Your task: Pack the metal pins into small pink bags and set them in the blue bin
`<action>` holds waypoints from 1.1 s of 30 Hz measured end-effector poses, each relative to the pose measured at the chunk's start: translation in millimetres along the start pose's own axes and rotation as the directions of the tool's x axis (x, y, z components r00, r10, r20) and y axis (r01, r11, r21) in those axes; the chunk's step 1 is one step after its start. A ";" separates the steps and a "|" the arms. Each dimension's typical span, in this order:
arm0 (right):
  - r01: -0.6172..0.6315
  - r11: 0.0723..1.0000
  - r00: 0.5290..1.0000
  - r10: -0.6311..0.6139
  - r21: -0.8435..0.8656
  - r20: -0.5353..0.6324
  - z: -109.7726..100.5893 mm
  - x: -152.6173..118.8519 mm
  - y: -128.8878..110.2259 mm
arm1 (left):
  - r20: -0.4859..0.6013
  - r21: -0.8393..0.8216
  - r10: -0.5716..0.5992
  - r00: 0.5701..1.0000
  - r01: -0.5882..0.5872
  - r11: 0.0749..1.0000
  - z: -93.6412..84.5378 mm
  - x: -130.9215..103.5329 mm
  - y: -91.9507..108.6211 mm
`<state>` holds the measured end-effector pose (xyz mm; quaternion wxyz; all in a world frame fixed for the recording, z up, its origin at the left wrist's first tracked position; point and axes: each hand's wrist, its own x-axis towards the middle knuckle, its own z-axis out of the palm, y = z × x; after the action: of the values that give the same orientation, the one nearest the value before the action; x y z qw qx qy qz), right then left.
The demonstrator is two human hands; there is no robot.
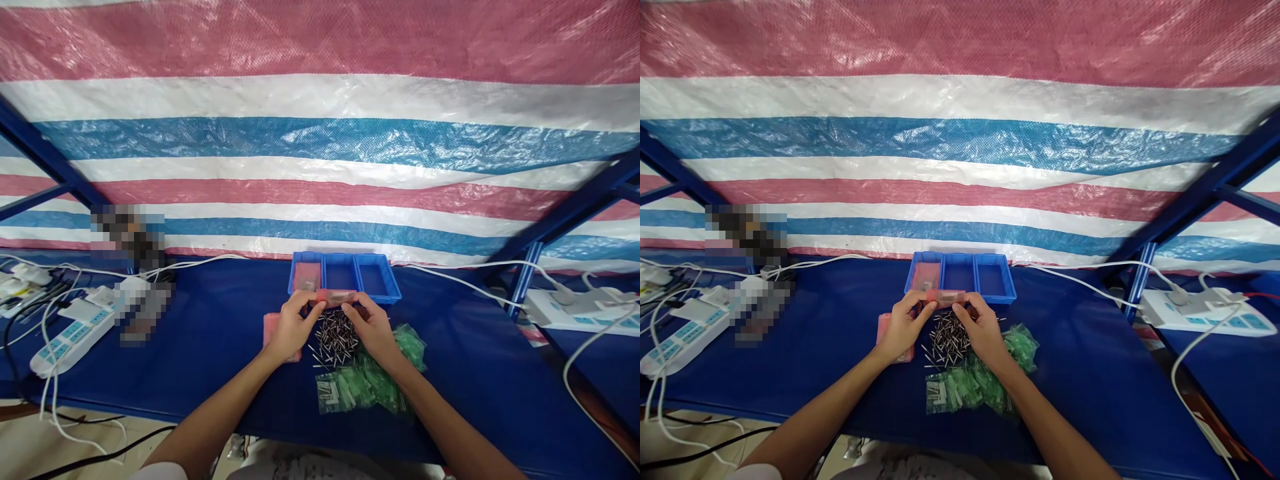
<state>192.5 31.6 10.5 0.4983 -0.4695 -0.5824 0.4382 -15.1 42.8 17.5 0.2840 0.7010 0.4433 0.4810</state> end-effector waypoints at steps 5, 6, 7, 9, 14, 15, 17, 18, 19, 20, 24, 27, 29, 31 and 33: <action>0.068 0.994 0.994 -0.075 -0.082 -0.086 -0.5 1.1 0.1 | 0.001 -0.087 -0.091 0.996 0.091 0.992 4.0 -1.6 -2.8; 0.055 0.996 0.995 -0.061 -0.070 -0.080 -0.3 1.3 -0.3 | 0.000 -0.116 -0.095 0.995 0.095 0.989 4.5 -1.7 -2.7; 0.042 0.998 0.997 -0.045 -0.047 -0.070 0.2 1.5 -0.5 | 0.000 -0.139 -0.095 0.995 0.094 0.986 4.7 -1.8 -2.4; 0.019 1.000 0.998 -0.018 0.022 -0.053 1.3 2.0 0.4 | 0.008 -0.156 -0.091 0.996 0.091 0.984 4.2 -1.7 -1.1; -0.056 0.986 0.994 0.070 0.160 -0.079 3.3 2.8 8.0 | 0.064 -0.097 0.005 0.998 0.001 0.995 -0.1 0.4 3.0; -0.063 0.983 0.993 0.078 0.170 -0.085 3.2 3.0 9.0 | 0.078 -0.093 0.027 0.997 -0.020 0.995 -0.5 1.0 3.2; -0.067 0.981 0.992 0.085 0.183 -0.091 2.3 3.4 9.4 | 0.089 -0.087 0.045 0.995 -0.037 0.996 -0.3 1.7 2.4; -0.067 0.981 0.992 0.086 0.184 -0.094 1.7 3.6 8.6 | 0.089 -0.081 0.043 0.995 -0.035 0.996 0.0 1.7 1.6; -0.062 0.982 0.992 0.081 0.176 -0.102 1.1 3.9 7.3 | 0.090 -0.075 0.039 0.995 -0.032 0.997 0.5 1.7 0.8; -0.047 0.987 0.991 0.065 0.155 -0.113 0.5 4.1 5.5 | 0.089 -0.071 0.039 0.995 -0.033 0.997 0.8 1.5 0.1; 0.051 0.998 0.986 -0.046 0.027 -0.163 -1.6 3.8 -3.7 | 0.066 -0.062 0.058 0.996 -0.054 0.997 0.1 0.9 1.1; -0.013 0.997 0.989 0.024 0.071 -0.147 -1.9 2.2 -6.5 | 0.032 -0.052 0.045 0.998 -0.043 0.998 -0.9 0.9 4.6; -0.080 0.989 0.989 0.094 0.123 -0.111 -1.3 1.3 -4.9 | 0.015 -0.059 0.029 0.999 -0.029 0.998 -0.8 0.6 6.2; -0.077 0.988 0.990 0.092 0.133 -0.106 -0.3 1.2 -1.0 | 0.017 -0.066 -0.002 1.000 0.003 0.998 0.0 -0.3 6.2; -0.023 0.995 0.990 0.037 0.101 -0.139 0.4 1.8 3.6 | 0.027 -0.055 -0.053 0.998 0.054 0.997 1.4 -1.5 4.7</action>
<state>192.3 34.0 7.2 0.5541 -0.4826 -0.5164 0.4398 -12.4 39.3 20.3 0.3219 0.6868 0.4446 0.4765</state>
